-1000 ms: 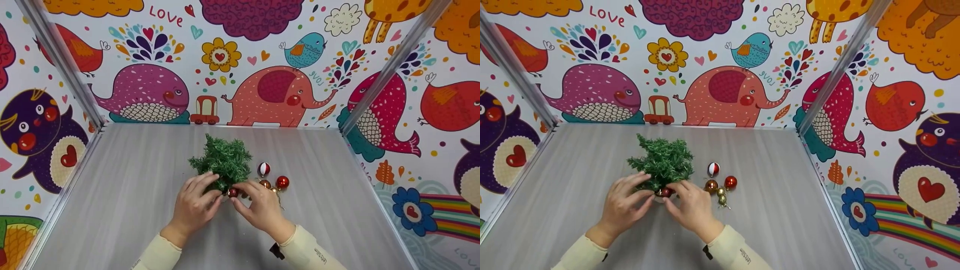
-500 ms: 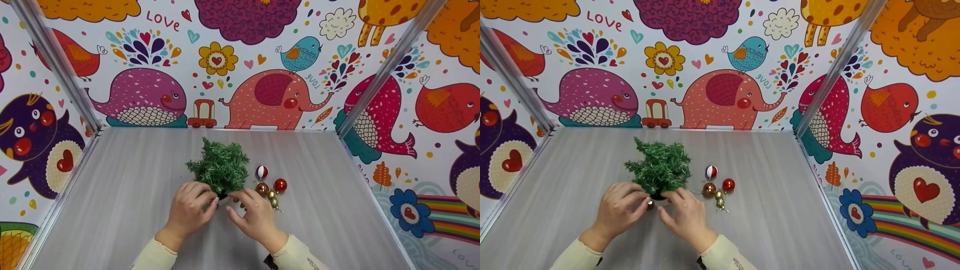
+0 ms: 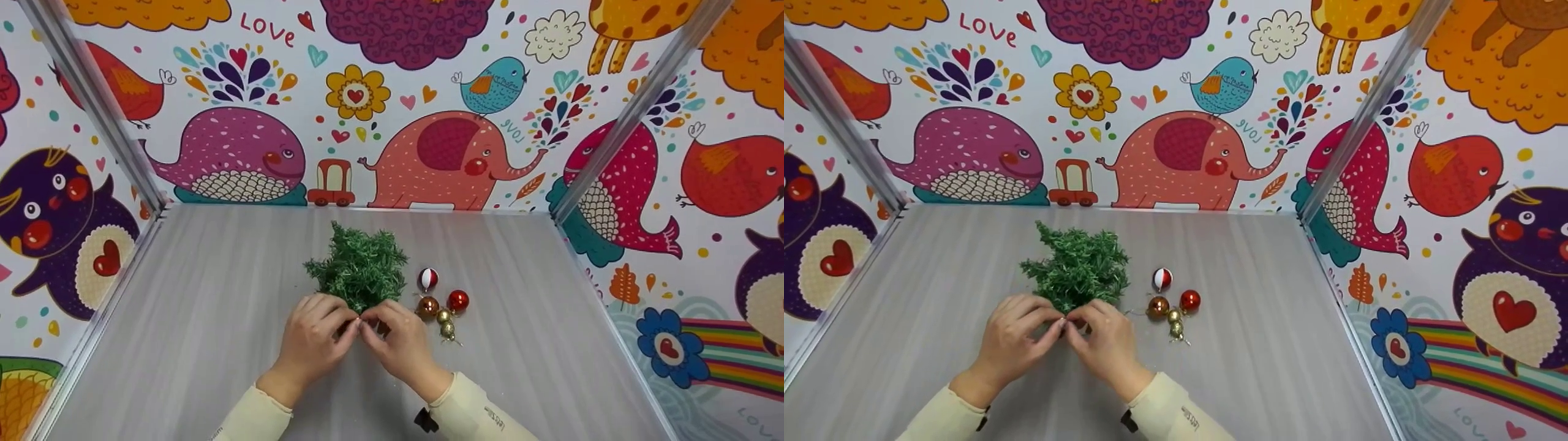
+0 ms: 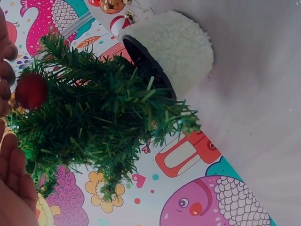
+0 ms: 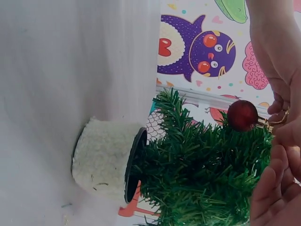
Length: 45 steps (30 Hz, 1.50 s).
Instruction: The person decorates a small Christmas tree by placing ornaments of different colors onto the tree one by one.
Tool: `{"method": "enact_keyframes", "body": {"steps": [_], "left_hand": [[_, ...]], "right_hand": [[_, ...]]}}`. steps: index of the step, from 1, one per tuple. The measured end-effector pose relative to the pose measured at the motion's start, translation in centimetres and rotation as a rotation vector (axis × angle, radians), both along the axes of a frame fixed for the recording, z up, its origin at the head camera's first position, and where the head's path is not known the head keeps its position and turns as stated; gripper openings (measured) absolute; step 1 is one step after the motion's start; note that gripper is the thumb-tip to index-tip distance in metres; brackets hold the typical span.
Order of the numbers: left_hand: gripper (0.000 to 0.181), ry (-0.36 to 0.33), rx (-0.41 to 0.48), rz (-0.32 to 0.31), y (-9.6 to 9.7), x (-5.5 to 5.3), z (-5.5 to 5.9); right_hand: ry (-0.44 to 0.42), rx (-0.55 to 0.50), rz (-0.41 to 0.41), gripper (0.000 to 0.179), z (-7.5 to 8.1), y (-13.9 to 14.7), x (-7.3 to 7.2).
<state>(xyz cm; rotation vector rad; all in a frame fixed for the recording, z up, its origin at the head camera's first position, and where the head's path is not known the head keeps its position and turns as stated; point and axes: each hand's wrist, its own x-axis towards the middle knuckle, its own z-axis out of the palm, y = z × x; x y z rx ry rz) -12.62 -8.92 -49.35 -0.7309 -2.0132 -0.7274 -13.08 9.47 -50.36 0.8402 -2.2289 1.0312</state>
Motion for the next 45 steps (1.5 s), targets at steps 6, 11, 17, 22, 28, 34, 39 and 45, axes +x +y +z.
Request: {"method": "enact_keyframes", "body": {"steps": [6,11,17,22,28,34,39,45], "left_hand": [[0.008,0.012,-0.002,-0.003,0.3,-0.1,0.4],[0.006,0.037,-0.017,-0.003,0.1,-0.5,0.8],[0.009,0.025,-0.018,0.006,-0.1,0.0,0.3],[0.007,0.061,-0.038,0.051,-0.3,-0.5,0.8],[0.004,0.088,-0.067,0.097,-0.7,-1.2,1.3],[0.003,0.06,-0.056,0.058,-0.8,-0.9,1.3],[0.005,0.065,-0.1,0.047,-1.1,-0.8,1.3],[0.004,0.073,-0.134,0.06,-1.2,-1.1,1.4]], "right_hand": [[0.037,-0.05,0.028,0.01,-0.1,0.4,-0.3],[0.1,-0.038,0.031,0.006,0.0,0.2,-0.8],[0.134,-0.029,-0.03,0.013,-0.5,0.3,-0.5],[0.214,0.008,-0.143,0.014,-0.4,-0.1,-1.3],[0.251,0.038,-0.196,0.011,-0.5,-0.6,-2.3],[0.286,0.051,-0.211,0.011,-0.8,-0.7,-2.2],[0.322,0.038,-0.175,0.013,-0.7,-0.9,-2.2],[0.328,0.034,-0.192,0.012,-1.0,-1.0,-2.2]]}}
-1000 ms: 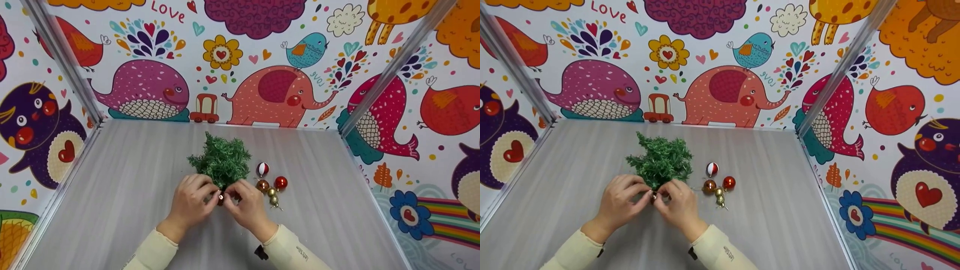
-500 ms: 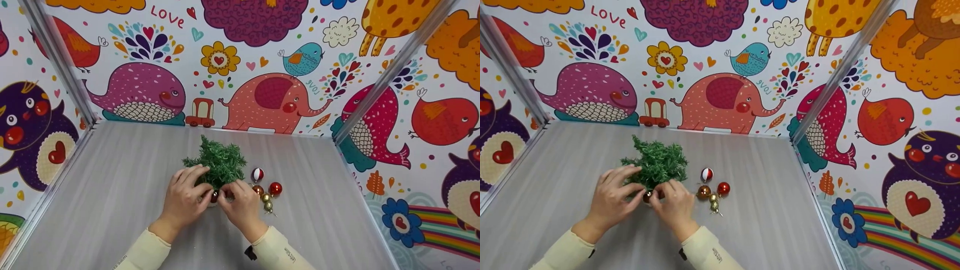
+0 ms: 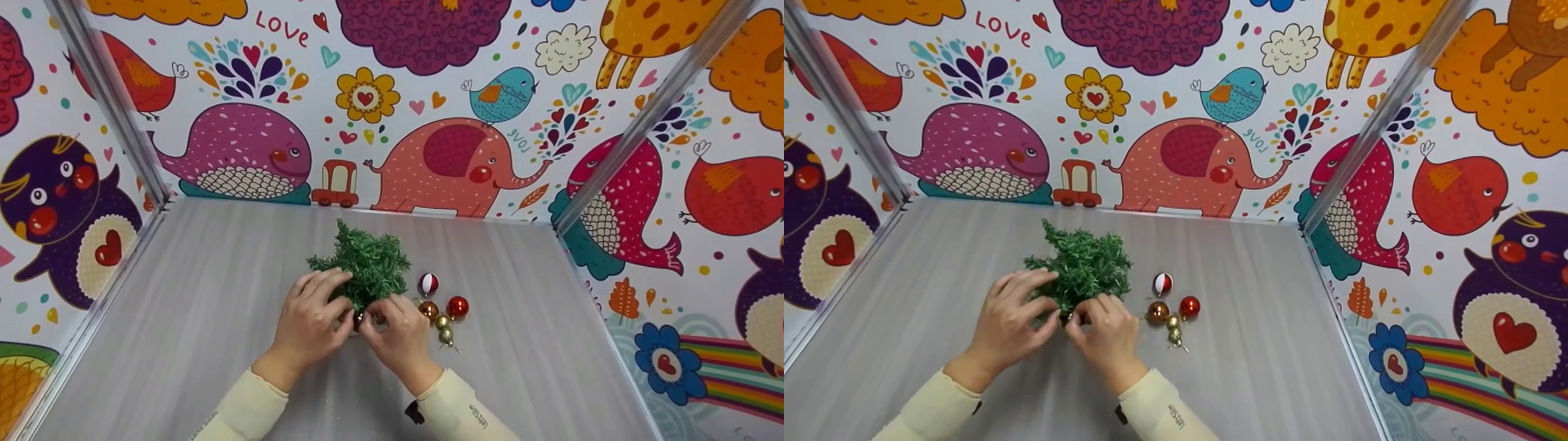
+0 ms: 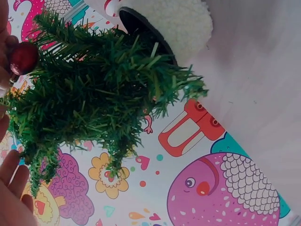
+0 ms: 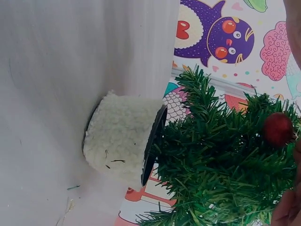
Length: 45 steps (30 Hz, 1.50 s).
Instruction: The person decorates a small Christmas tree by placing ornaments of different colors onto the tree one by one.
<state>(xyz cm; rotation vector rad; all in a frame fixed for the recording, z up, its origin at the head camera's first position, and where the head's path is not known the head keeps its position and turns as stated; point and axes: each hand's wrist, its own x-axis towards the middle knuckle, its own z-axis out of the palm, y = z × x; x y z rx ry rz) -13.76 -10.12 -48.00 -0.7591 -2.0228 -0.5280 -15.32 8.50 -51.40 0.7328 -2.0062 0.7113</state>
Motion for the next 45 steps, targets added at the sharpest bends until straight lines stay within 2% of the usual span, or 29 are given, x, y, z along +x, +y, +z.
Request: {"method": "enact_keyframes", "body": {"steps": [6,12,18,23,31,38,41,45], "left_hand": [[0.005,0.015,0.004,0.016,0.4,-0.2,-0.4],[0.004,-0.026,0.039,0.042,1.0,-0.5,0.0],[0.003,-0.062,0.033,0.066,1.2,-0.7,0.5],[0.004,-0.053,0.041,0.06,1.0,-0.9,0.7],[0.01,-0.076,0.008,0.071,0.5,-0.6,0.5],[0.025,-0.053,0.013,0.067,0.8,-0.7,0.3],[0.027,-0.051,0.025,0.056,0.9,-0.7,0.3],[0.026,-0.046,0.027,0.057,0.9,-0.7,0.3]], "right_hand": [[0.008,-0.005,-0.039,0.01,-0.5,0.3,0.0],[-0.013,-0.045,-0.073,0.008,-0.1,0.4,-0.2],[-0.031,-0.077,-0.127,0.01,0.0,0.2,-0.5],[-0.056,-0.069,-0.152,0.01,-0.1,0.0,-0.8],[0.004,0.013,-0.108,0.008,-0.1,-0.3,-0.8],[-0.034,0.04,-0.049,0.005,0.6,0.7,0.0],[-0.058,0.047,-0.044,0.002,0.7,1.2,0.3],[-0.067,0.049,-0.028,0.007,0.5,1.7,0.7]]}}
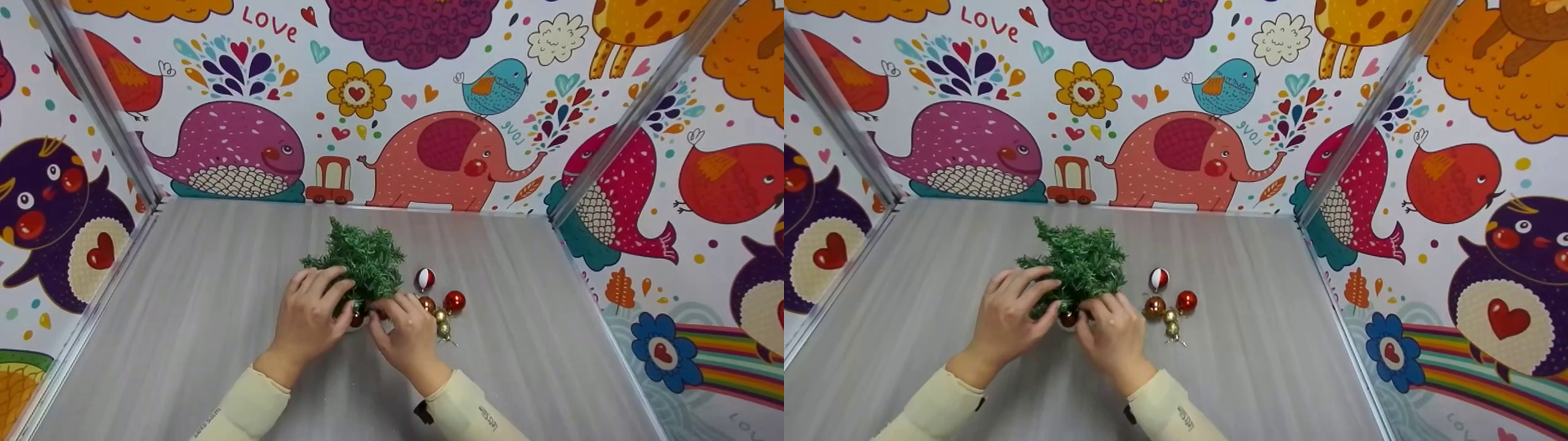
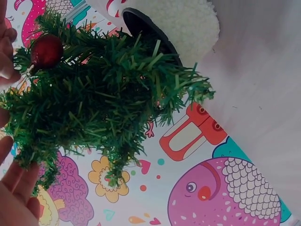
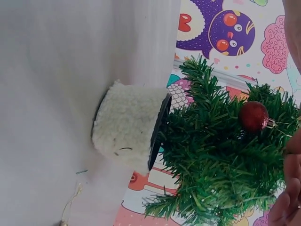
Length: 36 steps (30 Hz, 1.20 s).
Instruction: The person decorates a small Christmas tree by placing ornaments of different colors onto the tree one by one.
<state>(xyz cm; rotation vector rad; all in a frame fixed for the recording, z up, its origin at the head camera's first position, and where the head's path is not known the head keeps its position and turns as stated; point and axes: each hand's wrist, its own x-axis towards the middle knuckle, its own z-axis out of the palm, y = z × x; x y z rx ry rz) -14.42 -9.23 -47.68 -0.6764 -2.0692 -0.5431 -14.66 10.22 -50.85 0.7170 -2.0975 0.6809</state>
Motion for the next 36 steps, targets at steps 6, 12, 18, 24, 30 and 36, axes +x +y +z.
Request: {"method": "enact_keyframes", "body": {"steps": [6,12,18,24,30,36], "left_hand": [[0.029,-0.008,0.006,-0.016,0.1,0.0,-0.2],[0.047,-0.037,-0.018,-0.03,0.1,0.2,-0.8],[0.059,-0.104,-0.054,-0.017,-0.1,0.1,-0.6],[0.061,-0.107,-0.072,-0.015,-0.3,0.1,-0.5],[0.063,-0.121,-0.089,-0.011,-0.4,0.1,-0.4],[0.064,-0.139,-0.092,-0.016,-0.4,0.2,-0.4]], "right_hand": [[0.006,-0.005,0.027,0.006,-0.4,1.8,0.5],[-0.057,0.014,-0.032,0.019,-1.4,5.3,0.8],[-0.2,0.026,-0.119,0.022,-2.1,10.2,-0.7],[-0.453,0.038,-0.235,0.022,-4.3,14.8,-1.3],[-0.582,0.147,-0.182,0.021,-6.4,16.6,-1.4],[-0.533,0.266,-0.052,0.032,-7.4,16.9,-2.0]]}}
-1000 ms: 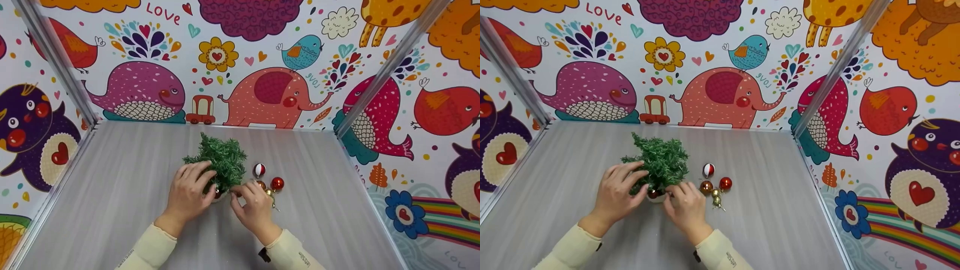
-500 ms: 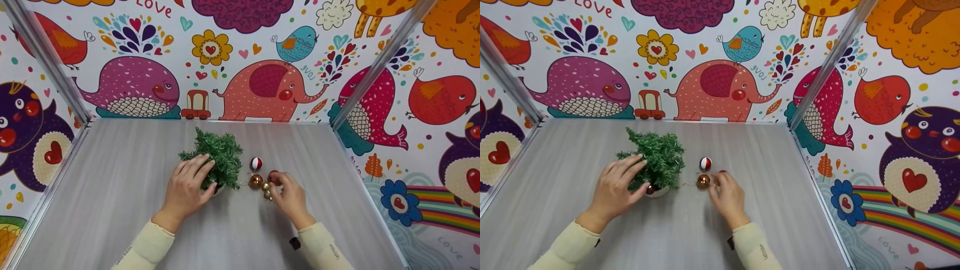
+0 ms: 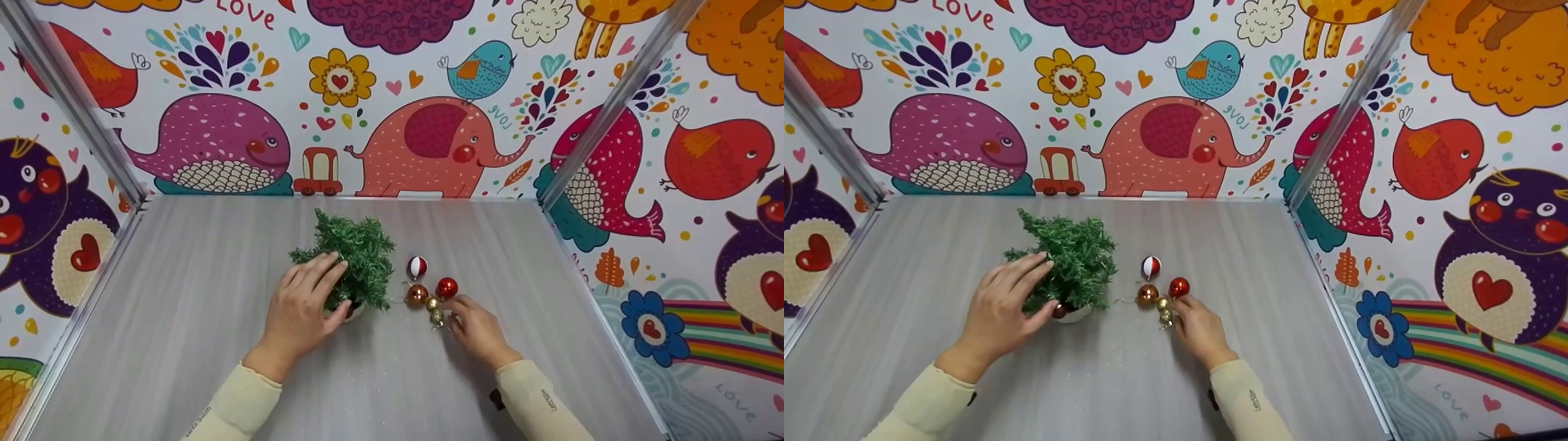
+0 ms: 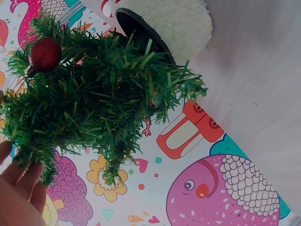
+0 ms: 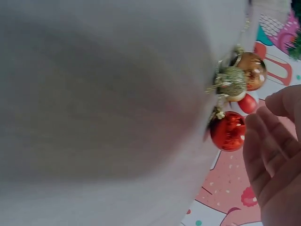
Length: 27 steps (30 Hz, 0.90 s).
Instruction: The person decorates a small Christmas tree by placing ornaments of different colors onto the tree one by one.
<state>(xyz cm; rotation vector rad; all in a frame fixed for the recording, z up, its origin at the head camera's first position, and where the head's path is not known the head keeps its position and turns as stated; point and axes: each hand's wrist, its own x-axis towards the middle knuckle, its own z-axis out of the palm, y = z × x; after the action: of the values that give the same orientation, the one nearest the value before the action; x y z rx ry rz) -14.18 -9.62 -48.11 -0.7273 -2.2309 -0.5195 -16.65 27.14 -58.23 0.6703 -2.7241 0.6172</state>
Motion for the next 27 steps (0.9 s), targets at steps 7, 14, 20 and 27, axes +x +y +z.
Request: {"method": "enact_keyframes", "body": {"steps": [7,14,20,27], "left_hand": [[0.062,-0.021,-0.003,0.006,-0.2,0.1,0.1],[0.062,-0.034,-0.004,0.008,-0.1,0.0,0.1],[0.063,-0.02,-0.005,0.005,-0.1,0.1,0.1],[0.063,-0.011,-0.001,0.015,0.0,0.0,0.0]], "right_hand": [[-0.011,0.101,0.097,0.04,-0.8,0.2,-0.9],[0.032,0.129,0.144,0.035,-1.3,0.1,-1.2],[0.053,0.106,0.13,0.032,-1.9,0.1,-1.2],[0.043,0.108,0.113,0.029,-2.0,0.1,-1.6]]}}
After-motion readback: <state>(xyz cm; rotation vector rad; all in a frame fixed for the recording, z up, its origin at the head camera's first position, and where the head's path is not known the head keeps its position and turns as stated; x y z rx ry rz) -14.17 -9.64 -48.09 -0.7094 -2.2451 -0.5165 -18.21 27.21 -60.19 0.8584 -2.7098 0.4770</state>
